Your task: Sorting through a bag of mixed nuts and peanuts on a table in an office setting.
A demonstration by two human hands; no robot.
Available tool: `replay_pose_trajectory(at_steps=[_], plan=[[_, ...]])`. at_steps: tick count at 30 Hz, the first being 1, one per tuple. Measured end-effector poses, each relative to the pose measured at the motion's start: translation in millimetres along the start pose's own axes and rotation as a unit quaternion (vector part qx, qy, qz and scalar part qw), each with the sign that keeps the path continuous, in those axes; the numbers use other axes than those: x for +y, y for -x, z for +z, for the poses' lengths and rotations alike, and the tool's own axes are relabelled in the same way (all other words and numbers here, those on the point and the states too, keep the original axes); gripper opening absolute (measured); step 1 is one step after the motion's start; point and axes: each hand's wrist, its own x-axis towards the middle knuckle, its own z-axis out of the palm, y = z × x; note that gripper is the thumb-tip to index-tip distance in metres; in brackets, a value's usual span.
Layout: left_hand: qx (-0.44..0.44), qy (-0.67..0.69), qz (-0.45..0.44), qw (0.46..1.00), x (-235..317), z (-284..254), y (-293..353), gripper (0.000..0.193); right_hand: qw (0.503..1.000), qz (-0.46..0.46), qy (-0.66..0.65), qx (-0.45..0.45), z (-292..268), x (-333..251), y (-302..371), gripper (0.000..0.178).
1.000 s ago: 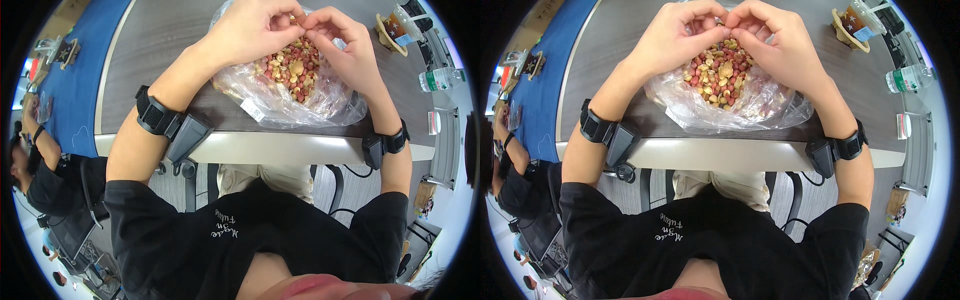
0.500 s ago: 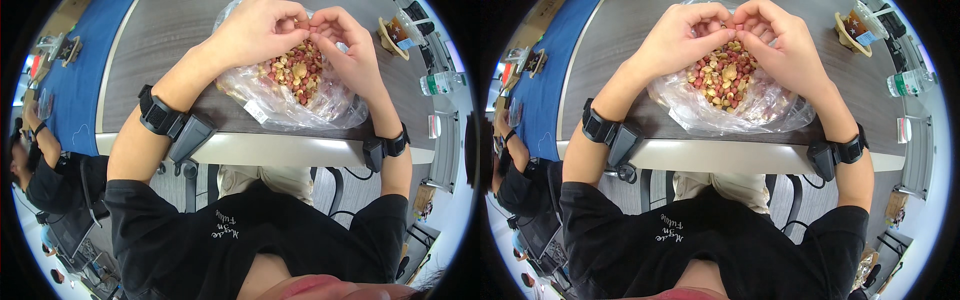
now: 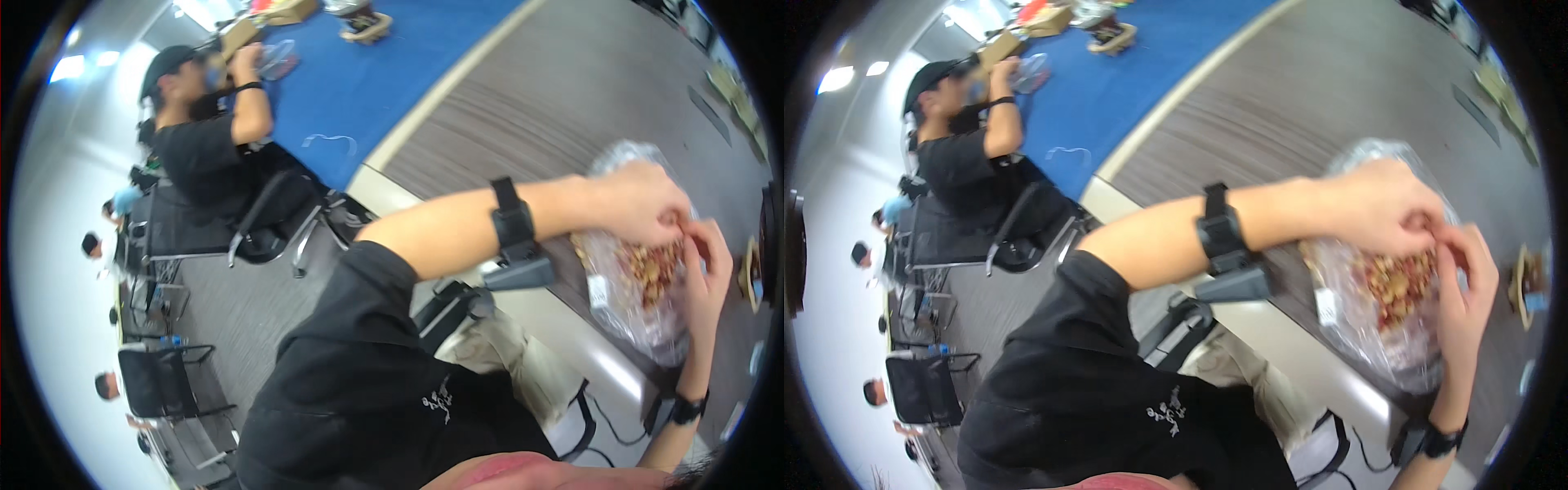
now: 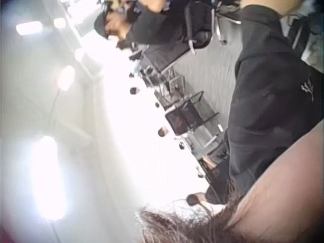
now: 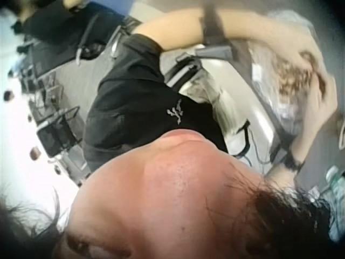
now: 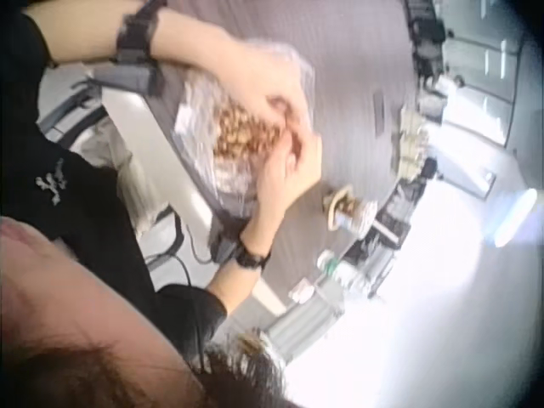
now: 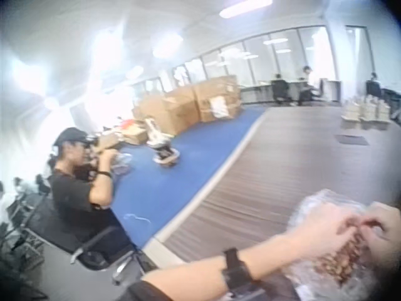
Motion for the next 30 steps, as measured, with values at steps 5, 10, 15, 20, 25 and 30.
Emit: replay_pose_trajectory(at_steps=[5, 10, 15, 20, 25, 30], plan=[[0.009, 0.009, -0.004, 1.000, 1, -10, 14, 0.015, 0.999, 0.001, 0.004, -0.044, 13, -13, -5, 0.009], [0.013, 0.014, -0.004, 1.000, -6, -5, 10, 0.015, 0.996, 0.051, -0.066, -0.009, 16, 3, -4, 0.016], [0.010, 0.010, 0.001, 1.000, -5, -2, 8, 0.015, 0.997, 0.041, -0.064, 0.001, 15, 1, -3, 0.014], [0.010, 0.005, -0.009, 1.000, -5, -5, 14, 0.015, 0.997, 0.042, -0.059, -0.002, 20, -5, -4, 0.012], [-0.038, -0.004, -0.024, 0.999, 2, -9, 10, 0.017, 0.997, 0.046, -0.062, -0.016, 15, -8, -1, 0.012], [-0.059, -0.001, -0.060, 0.996, -3, -10, 10, 0.033, 1.000, -0.003, 0.028, -0.009, 17, -11, -8, 0.014]])
